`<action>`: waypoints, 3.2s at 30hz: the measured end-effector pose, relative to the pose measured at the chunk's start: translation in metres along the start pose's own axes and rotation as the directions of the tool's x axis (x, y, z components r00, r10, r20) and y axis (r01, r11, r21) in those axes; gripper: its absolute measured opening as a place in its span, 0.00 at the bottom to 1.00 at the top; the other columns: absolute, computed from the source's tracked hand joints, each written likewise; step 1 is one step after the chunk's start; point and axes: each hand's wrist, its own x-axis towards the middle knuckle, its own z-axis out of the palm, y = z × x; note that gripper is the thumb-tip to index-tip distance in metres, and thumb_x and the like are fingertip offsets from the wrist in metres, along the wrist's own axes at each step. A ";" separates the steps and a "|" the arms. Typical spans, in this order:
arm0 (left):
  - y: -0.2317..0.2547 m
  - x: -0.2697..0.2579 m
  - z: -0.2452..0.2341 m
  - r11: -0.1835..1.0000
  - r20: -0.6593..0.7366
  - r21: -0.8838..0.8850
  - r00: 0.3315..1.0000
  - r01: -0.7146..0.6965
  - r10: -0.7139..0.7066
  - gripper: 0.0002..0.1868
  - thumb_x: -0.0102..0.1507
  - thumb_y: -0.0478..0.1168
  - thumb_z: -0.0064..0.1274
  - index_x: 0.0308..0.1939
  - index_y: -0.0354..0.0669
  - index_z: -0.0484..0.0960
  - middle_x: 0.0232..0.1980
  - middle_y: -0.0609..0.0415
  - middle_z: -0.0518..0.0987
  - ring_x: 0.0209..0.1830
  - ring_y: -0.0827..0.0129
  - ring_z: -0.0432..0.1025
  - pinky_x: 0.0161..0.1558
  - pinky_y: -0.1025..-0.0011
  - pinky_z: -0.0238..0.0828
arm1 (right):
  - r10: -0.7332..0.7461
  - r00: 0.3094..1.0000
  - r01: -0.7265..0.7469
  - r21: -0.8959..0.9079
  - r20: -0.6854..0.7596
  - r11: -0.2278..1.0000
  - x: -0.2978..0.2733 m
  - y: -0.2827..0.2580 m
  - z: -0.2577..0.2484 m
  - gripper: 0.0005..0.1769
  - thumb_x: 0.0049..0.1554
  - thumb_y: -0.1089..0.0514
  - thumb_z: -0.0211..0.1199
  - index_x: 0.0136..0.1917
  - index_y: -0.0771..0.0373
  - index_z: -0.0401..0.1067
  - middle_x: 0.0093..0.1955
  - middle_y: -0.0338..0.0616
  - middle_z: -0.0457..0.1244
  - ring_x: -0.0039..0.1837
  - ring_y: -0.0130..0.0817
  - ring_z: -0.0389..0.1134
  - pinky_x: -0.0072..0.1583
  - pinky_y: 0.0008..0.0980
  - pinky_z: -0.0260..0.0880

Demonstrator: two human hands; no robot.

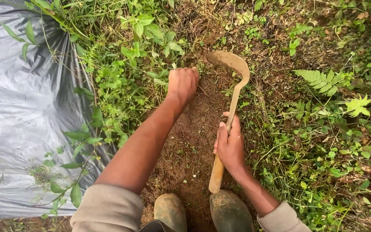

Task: The person uses a sickle to cut weeds growing along the edge of a plastic-covered garden bed. They gather the cut weeds by hand, form a bundle, and walk along the bed to deposit the weeds on the ground.

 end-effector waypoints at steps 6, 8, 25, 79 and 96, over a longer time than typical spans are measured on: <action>0.003 -0.017 -0.016 0.997 0.014 0.023 0.997 -0.078 0.078 0.27 0.73 0.48 0.21 0.36 0.49 0.80 0.22 0.61 0.73 0.21 0.73 0.67 0.23 0.74 0.67 | 0.076 0.997 -0.076 0.010 -0.017 0.997 -0.034 0.019 -0.014 0.20 0.66 0.65 0.44 0.70 0.72 0.57 0.26 0.44 0.61 0.23 0.30 0.64 0.29 0.26 0.68; 0.000 -0.019 -0.018 0.997 0.018 0.019 0.997 -0.072 0.071 0.28 0.74 0.48 0.21 0.36 0.48 0.80 0.23 0.60 0.74 0.22 0.73 0.67 0.23 0.74 0.68 | 0.045 0.999 -0.045 -0.003 -0.024 0.999 -0.028 0.015 -0.015 0.20 0.66 0.64 0.45 0.70 0.71 0.57 0.26 0.43 0.61 0.23 0.29 0.63 0.29 0.25 0.67; -0.001 -0.061 -0.092 0.983 0.034 -0.102 0.987 -0.151 0.155 0.28 0.76 0.45 0.21 0.48 0.46 0.83 0.45 0.49 0.83 0.55 0.57 0.78 0.45 0.63 0.79 | 0.218 0.976 -0.212 -0.257 -0.004 0.943 -0.051 -0.004 -0.053 0.20 0.67 0.62 0.46 0.72 0.60 0.59 0.29 0.50 0.64 0.28 0.35 0.63 0.33 0.30 0.66; 0.020 -0.020 -0.086 0.853 0.237 -0.521 0.959 -0.011 0.156 0.21 0.79 0.49 0.22 0.41 0.54 0.72 0.28 0.60 0.60 0.27 0.71 0.49 0.40 0.72 0.54 | 0.225 0.971 -0.192 -0.289 0.084 0.938 -0.048 -0.027 -0.074 0.22 0.67 0.58 0.46 0.74 0.56 0.55 0.24 0.33 0.52 0.21 0.24 0.50 0.21 0.26 0.47; 0.030 -0.001 -0.079 0.629 0.142 -0.773 0.989 0.084 0.042 0.22 0.68 0.60 0.28 0.32 0.51 0.63 0.43 0.47 0.70 0.37 0.66 0.61 0.37 0.69 0.68 | -0.177 0.980 0.171 -0.067 -0.088 0.983 -0.052 -0.034 -0.075 0.23 0.66 0.57 0.46 0.73 0.65 0.57 0.28 0.35 0.60 0.26 0.26 0.63 0.26 0.25 0.68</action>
